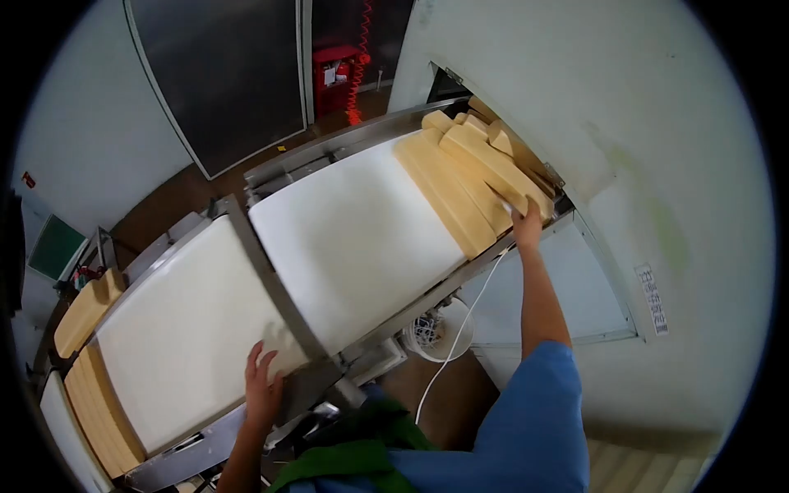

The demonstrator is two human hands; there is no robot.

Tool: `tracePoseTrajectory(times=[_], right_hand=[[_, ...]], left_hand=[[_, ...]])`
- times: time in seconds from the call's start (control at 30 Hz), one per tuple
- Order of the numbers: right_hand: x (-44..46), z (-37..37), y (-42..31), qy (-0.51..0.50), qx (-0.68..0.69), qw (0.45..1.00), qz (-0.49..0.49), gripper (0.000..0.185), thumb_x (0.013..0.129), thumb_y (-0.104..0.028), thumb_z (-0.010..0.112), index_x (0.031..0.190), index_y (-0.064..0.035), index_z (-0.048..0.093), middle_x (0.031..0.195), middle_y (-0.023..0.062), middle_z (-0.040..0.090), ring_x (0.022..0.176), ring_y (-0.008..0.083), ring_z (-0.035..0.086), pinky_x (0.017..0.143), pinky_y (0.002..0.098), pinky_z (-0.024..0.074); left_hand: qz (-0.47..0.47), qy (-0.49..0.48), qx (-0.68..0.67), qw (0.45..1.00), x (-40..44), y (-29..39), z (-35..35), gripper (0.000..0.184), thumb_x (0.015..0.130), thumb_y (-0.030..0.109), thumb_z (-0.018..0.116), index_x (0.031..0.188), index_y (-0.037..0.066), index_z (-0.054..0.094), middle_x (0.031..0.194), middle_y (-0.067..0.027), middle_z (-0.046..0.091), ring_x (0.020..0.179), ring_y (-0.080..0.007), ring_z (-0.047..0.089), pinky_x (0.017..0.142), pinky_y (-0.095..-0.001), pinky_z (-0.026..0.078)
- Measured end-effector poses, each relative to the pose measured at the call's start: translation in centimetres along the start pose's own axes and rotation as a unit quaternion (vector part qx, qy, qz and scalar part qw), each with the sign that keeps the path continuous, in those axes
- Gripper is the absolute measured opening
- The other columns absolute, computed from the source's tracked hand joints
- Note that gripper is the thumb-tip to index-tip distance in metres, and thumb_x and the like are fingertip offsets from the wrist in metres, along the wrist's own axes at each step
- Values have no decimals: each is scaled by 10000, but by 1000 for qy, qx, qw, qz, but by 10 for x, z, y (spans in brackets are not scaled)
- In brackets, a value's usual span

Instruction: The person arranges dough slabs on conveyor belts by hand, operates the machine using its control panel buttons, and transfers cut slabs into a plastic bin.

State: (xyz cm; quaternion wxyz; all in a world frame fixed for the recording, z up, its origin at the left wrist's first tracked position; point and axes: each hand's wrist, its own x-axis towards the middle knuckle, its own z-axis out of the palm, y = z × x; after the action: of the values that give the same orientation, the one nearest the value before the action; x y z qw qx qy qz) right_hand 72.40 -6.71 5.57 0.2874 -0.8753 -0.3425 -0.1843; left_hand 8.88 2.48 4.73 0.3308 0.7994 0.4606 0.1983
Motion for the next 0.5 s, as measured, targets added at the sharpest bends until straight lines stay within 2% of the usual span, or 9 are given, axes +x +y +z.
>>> tracePoseTrajectory(times=[0.07, 0.13, 0.2, 0.23, 0.27, 0.33, 0.4, 0.43, 0.5], right_hand=[[40, 4, 29, 8, -27, 999, -45, 511, 826, -209, 639, 1270, -19, 472, 1256, 218, 508, 1128, 376, 508, 929, 419, 427], [81, 10, 45, 15, -51, 994, -93, 519, 846, -232, 612, 1292, -19, 452, 1283, 222, 487, 1142, 382, 493, 928, 431, 425], [121, 13, 54, -180, -37, 977, 111, 606, 864, -349, 578, 1343, -27, 391, 1374, 236, 385, 1209, 396, 428, 978, 437, 388], [131, 23, 62, -154, -122, 977, 85, 734, 830, -495, 574, 1362, -32, 371, 1372, 210, 409, 1220, 373, 433, 1014, 433, 351], [142, 32, 71, -157, -122, 976, 83, 734, 830, -495, 574, 1362, -32, 371, 1372, 210, 409, 1220, 373, 433, 1014, 433, 351], [164, 45, 78, -174, 10, 982, 66, 848, 754, -565, 636, 1363, -36, 376, 1297, 185, 504, 1161, 336, 500, 1015, 418, 347], [186, 60, 84, -161, 0, 980, 119, 863, 711, -579, 678, 1342, -47, 427, 1240, 165, 549, 1130, 295, 519, 1007, 385, 346], [192, 51, 61, -247, 19, 963, 108, 834, 713, -564, 685, 1328, -52, 451, 1262, 164, 527, 1142, 277, 505, 1005, 374, 346], [194, 48, 36, -317, 108, 933, 133, 771, 710, -528, 705, 1280, -49, 504, 1238, 151, 535, 1122, 253, 511, 974, 353, 372]], left_hand=[[37, -81, -49, 995, 39, 33, 40, 403, 801, 58, 612, 1191, 80, 515, 1381, -156, 363, 1230, -372, 395, 1004, -431, 358], [80, -90, -53, 991, 78, 69, 79, 387, 803, 56, 607, 1180, 80, 521, 1360, -151, 388, 1221, -358, 412, 997, -425, 368], [120, -96, -58, 986, 113, 106, 119, 372, 806, 54, 601, 1169, 80, 527, 1339, -147, 414, 1211, -345, 429, 990, -418, 377], [138, -118, -81, 980, 129, 124, 136, 367, 813, 62, 600, 1171, 80, 524, 1340, -142, 410, 1202, -344, 434, 984, -421, 380], [157, -138, -103, 973, 146, 139, 151, 361, 821, 70, 599, 1173, 81, 520, 1341, -137, 405, 1193, -343, 440, 978, -423, 384], [171, -141, -108, 969, 174, 165, 176, 373, 822, 76, 604, 1184, 81, 512, 1342, -131, 398, 1183, -340, 448, 972, -427, 387], [184, -144, -113, 966, 195, 176, 193, 385, 824, 81, 609, 1194, 80, 503, 1344, -126, 392, 1173, -336, 455, 965, -432, 390], [183, -139, -116, 966, 203, 179, 200, 384, 832, 98, 604, 1200, 85, 498, 1340, -127, 386, 1165, -341, 454, 962, -434, 390], [180, -136, -115, 967, 217, 182, 205, 383, 839, 115, 599, 1207, 91, 492, 1336, -128, 380, 1156, -345, 454, 959, -436, 389]])
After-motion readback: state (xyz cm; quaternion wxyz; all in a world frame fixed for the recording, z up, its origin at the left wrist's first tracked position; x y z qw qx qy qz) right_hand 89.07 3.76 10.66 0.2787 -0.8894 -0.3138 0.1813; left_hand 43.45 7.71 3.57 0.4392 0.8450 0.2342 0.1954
